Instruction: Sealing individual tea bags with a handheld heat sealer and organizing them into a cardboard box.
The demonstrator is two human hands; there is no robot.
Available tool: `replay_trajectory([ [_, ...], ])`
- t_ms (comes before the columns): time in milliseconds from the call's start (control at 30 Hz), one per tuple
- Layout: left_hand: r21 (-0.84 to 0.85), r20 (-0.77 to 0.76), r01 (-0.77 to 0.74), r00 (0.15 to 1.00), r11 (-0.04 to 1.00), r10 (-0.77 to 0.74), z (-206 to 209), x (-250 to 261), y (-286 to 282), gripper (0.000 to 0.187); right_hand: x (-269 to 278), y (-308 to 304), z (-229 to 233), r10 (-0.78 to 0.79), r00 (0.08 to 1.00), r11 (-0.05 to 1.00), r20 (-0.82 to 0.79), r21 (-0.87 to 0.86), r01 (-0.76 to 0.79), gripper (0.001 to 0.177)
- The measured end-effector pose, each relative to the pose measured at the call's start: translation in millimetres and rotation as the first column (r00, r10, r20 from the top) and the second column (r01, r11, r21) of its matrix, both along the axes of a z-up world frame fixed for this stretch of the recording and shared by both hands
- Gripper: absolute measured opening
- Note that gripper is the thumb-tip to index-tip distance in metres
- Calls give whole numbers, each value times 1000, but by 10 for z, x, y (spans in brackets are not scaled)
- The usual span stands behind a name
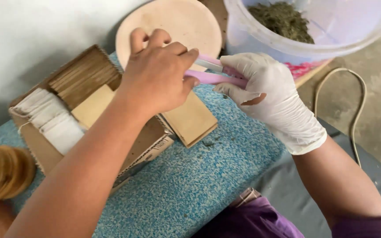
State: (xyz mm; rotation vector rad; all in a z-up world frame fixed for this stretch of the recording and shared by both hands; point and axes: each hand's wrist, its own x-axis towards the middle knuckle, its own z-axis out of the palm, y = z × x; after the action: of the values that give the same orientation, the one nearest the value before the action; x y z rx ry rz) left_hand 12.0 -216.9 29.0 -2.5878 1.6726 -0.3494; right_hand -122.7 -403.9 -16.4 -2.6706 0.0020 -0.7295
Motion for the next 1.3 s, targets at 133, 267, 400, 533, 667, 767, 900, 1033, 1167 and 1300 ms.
replay_trajectory([
  [133, 174, -4, -13, 1000, 985, 13, -104, -97, -415, 45, -103, -144, -193, -59, 997, 997, -47, -53, 56, 35],
  [267, 290, -66, 0, 998, 957, 20, -224, -203, -652, 41, -157, -241, -291, -148, 937, 988, -315, -80, 129, 30],
  [400, 176, -180, -15, 983, 984, 47, -299, -357, -724, 29, -206, -298, -474, -214, 902, 977, -375, -81, 198, 42],
  [533, 248, -202, 6, 978, 969, 46, -315, -444, -779, 36, -221, -213, -384, -227, 876, 974, -426, -121, 194, 52],
  [667, 291, -229, 21, 972, 957, 48, -405, -486, -796, 50, -276, -174, -367, -244, 852, 969, -463, -156, 192, 52],
  [767, 301, -239, 32, 970, 953, 43, -419, -518, -823, 52, -285, -202, -387, -235, 857, 971, -459, -153, 185, 54],
  [900, 326, -259, 22, 963, 945, 67, -280, -635, -798, 57, -276, -233, -398, -177, 856, 984, -486, -108, 142, 57],
  [1033, 370, -240, 37, 969, 929, 57, -307, -694, -804, 69, -312, -178, -223, -170, 821, 985, -545, -108, 132, 66],
  [1167, 381, -271, 17, 958, 925, 94, -295, -706, -764, 72, -327, -159, -219, -149, 825, 987, -545, -132, 92, 72],
  [1300, 347, -264, -1, 960, 938, 98, -228, -608, -654, 72, -367, -96, -62, -68, 906, 997, -417, -66, 44, 66],
])
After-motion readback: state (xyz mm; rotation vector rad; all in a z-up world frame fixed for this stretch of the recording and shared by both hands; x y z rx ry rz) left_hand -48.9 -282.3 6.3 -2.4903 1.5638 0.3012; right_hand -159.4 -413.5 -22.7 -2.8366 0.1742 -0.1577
